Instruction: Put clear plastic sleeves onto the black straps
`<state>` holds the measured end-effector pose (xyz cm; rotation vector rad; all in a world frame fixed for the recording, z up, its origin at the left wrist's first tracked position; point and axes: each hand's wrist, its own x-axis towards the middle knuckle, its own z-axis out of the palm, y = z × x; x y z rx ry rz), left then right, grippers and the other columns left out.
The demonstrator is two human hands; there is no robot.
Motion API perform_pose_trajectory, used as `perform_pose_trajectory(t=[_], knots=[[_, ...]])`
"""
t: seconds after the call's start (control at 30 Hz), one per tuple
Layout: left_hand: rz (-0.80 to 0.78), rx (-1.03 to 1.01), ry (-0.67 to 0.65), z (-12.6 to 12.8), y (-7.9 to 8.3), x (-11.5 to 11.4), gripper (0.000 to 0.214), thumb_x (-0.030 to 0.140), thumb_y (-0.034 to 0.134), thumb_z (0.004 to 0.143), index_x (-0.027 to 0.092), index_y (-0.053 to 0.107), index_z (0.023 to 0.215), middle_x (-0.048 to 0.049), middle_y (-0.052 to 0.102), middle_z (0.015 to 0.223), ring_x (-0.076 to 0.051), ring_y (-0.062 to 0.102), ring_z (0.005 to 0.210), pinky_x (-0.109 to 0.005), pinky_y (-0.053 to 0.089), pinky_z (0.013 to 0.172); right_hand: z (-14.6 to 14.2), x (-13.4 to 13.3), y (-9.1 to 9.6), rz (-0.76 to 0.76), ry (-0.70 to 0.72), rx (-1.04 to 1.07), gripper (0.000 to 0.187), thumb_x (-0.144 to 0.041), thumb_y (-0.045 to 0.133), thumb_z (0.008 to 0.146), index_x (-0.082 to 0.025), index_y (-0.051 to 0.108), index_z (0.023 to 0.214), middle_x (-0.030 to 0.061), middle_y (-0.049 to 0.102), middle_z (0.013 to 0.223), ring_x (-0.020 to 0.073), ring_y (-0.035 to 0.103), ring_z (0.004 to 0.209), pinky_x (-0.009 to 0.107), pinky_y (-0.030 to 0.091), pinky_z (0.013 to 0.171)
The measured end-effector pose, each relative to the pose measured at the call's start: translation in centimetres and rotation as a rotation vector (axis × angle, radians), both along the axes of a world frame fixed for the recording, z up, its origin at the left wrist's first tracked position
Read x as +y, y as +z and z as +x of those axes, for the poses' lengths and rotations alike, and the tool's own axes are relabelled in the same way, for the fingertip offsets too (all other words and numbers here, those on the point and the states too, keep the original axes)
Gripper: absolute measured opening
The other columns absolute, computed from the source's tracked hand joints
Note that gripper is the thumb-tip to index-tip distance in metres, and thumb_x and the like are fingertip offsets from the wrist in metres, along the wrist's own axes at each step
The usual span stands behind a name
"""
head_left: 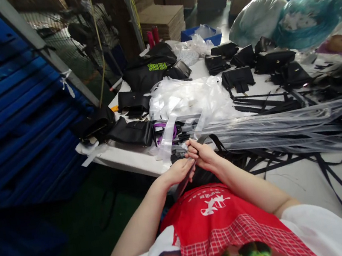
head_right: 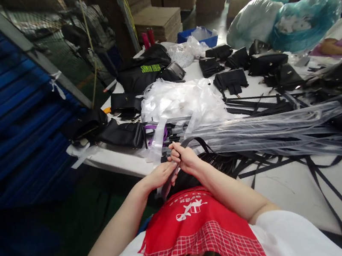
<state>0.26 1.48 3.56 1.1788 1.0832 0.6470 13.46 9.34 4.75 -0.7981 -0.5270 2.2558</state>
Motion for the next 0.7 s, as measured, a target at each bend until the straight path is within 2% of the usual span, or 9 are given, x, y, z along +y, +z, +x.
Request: perform_pose_trajectory(t=[0.13, 0.23, 0.3, 0.4, 0.53, 0.6, 0.7], knots=[[-0.054, 0.133, -0.116, -0.7, -0.2, -0.9, 0.057, 0.072, 0.033, 0.089, 0.018, 0.048, 0.076, 0.0027, 0.052, 0.057, -0.012, 0.052, 0.047, -0.024, 0.041, 0.047, 3.4, 3.6, -0.7, -0.176, -0.17, 0.11, 0.014, -0.02, 0.056, 0.094, -0.015, 0.054, 0.081, -0.0126, 0.031, 0.045, 0.0028, 0.026, 0.035, 0.014, 0.045, 0.049], [-0.05, 0.18, -0.2, -1.0, -0.4, -1.4, 0.057, 0.069, 0.031, 0.091, 0.017, 0.051, 0.077, 0.0017, 0.055, 0.058, -0.012, 0.053, 0.049, -0.023, 0.042, 0.05, 5.5, 5.7, -0.8, -0.197, -0.251, 0.127, 0.017, -0.019, 0.048, 0.098, -0.016, 0.053, 0.081, -0.0133, 0.027, 0.044, 0.0026, 0.021, 0.033, 0.011, 0.04, 0.044], [-0.024, 0.151, -0.211, -0.7, -0.6, -1.3, 0.057, 0.068, 0.03, 0.092, 0.017, 0.052, 0.079, 0.0012, 0.056, 0.058, -0.012, 0.055, 0.051, -0.023, 0.043, 0.053, 5.4, 5.4, -1.0, -0.179, -0.224, 0.119, 0.015, -0.021, 0.052, 0.096, -0.016, 0.053, 0.083, -0.0134, 0.027, 0.045, 0.0026, 0.02, 0.033, 0.011, 0.039, 0.043], [0.0, 0.075, -0.141, 0.2, -0.9, -0.7, 0.058, 0.069, 0.03, 0.091, 0.017, 0.052, 0.08, 0.0008, 0.056, 0.058, -0.013, 0.056, 0.051, -0.024, 0.044, 0.053, 3.3, 2.8, -1.3, -0.137, -0.147, 0.082, 0.014, -0.026, 0.06, 0.093, -0.016, 0.055, 0.084, -0.0137, 0.028, 0.046, 0.0026, 0.02, 0.034, 0.014, 0.041, 0.045], [-0.009, 0.036, -0.063, 0.7, -0.9, -0.2, 0.059, 0.072, 0.032, 0.089, 0.017, 0.049, 0.076, 0.0012, 0.053, 0.055, -0.013, 0.055, 0.048, -0.025, 0.045, 0.051, 1.1, -1.0, -1.7, -0.068, -0.002, 0.024, 0.021, -0.033, 0.07, 0.086, -0.015, 0.059, 0.087, -0.0137, 0.033, 0.046, 0.0028, 0.026, 0.037, 0.022, 0.052, 0.062], [-0.025, 0.062, -0.072, 0.3, -0.4, -0.6, 0.058, 0.072, 0.033, 0.089, 0.018, 0.047, 0.074, 0.0024, 0.051, 0.054, -0.012, 0.052, 0.045, -0.024, 0.043, 0.048, 1.4, -1.1, -1.7, -0.077, 0.031, 0.034, 0.022, -0.032, 0.071, 0.085, -0.014, 0.06, 0.088, -0.0124, 0.037, 0.047, 0.0038, 0.033, 0.038, 0.024, 0.053, 0.067], [-0.056, 0.136, -0.139, -0.9, 0.7, -1.9, 0.056, 0.071, 0.033, 0.09, 0.019, 0.047, 0.074, 0.0035, 0.05, 0.054, -0.011, 0.047, 0.043, -0.023, 0.038, 0.045, 3.8, 1.3, -1.2, -0.182, -0.099, 0.116, 0.014, -0.025, 0.062, 0.09, -0.013, 0.059, 0.086, -0.0122, 0.035, 0.046, 0.0039, 0.031, 0.037, 0.021, 0.051, 0.061]])
